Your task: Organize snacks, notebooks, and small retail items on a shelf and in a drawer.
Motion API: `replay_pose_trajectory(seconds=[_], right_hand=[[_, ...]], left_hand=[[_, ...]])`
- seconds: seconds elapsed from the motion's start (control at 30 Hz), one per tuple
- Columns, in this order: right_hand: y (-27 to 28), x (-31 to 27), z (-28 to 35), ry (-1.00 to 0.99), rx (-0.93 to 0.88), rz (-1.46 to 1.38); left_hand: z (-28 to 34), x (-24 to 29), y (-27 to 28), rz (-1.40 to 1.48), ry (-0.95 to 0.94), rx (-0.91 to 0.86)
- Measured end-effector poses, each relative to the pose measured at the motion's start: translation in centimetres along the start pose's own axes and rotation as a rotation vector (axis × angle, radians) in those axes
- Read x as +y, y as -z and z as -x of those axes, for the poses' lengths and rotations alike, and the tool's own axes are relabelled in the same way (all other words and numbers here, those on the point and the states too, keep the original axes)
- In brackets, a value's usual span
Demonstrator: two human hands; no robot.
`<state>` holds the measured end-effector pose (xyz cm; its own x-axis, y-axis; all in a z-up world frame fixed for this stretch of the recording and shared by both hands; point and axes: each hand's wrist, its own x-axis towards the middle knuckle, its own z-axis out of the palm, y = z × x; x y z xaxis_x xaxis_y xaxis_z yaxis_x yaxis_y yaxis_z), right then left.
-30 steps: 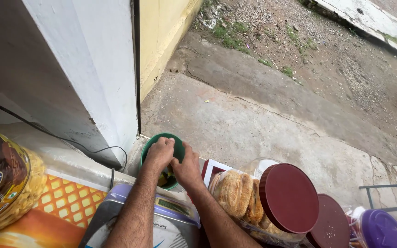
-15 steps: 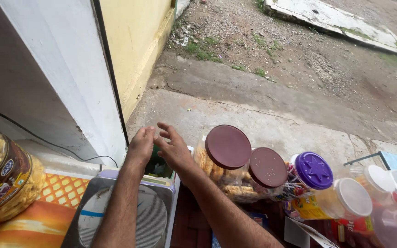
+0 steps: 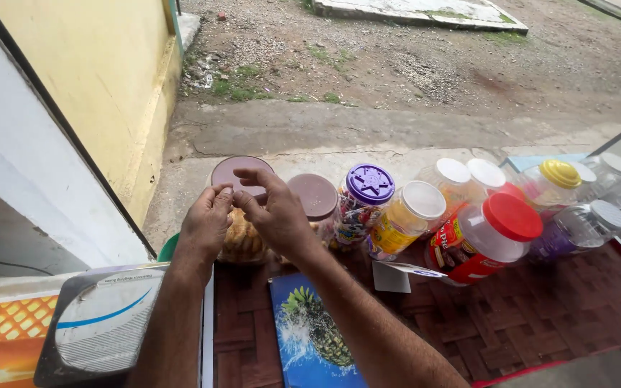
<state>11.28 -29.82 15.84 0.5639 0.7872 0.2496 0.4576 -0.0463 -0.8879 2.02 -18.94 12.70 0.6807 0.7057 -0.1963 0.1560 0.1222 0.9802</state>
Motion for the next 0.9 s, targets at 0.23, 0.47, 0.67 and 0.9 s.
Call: replay_pose_trajectory(seconds=[0.23,0.47,0.67,0.9], right_hand=[[8.2,1.2,9.1,0.304,0.239,0.473],[16.3,2.7,20.4,0.075,0.239,0.772],[22.0,2.3,30.8,-0.305,0.298,0.874],[25.9,1.7,42.3,-0.566,0.504,1.0]], left_hand=[[5.8,0.3,-7.4,-0.326,-0.226,-0.022],[13.2,-1.7,-17.6,-0.683,-0.567,-0.216],[18.4,-2.7,-26.3,-0.768,-0.652,-0.474],[24.0,-4.7,-35.3,-0.791,-0.827,-0.841]])
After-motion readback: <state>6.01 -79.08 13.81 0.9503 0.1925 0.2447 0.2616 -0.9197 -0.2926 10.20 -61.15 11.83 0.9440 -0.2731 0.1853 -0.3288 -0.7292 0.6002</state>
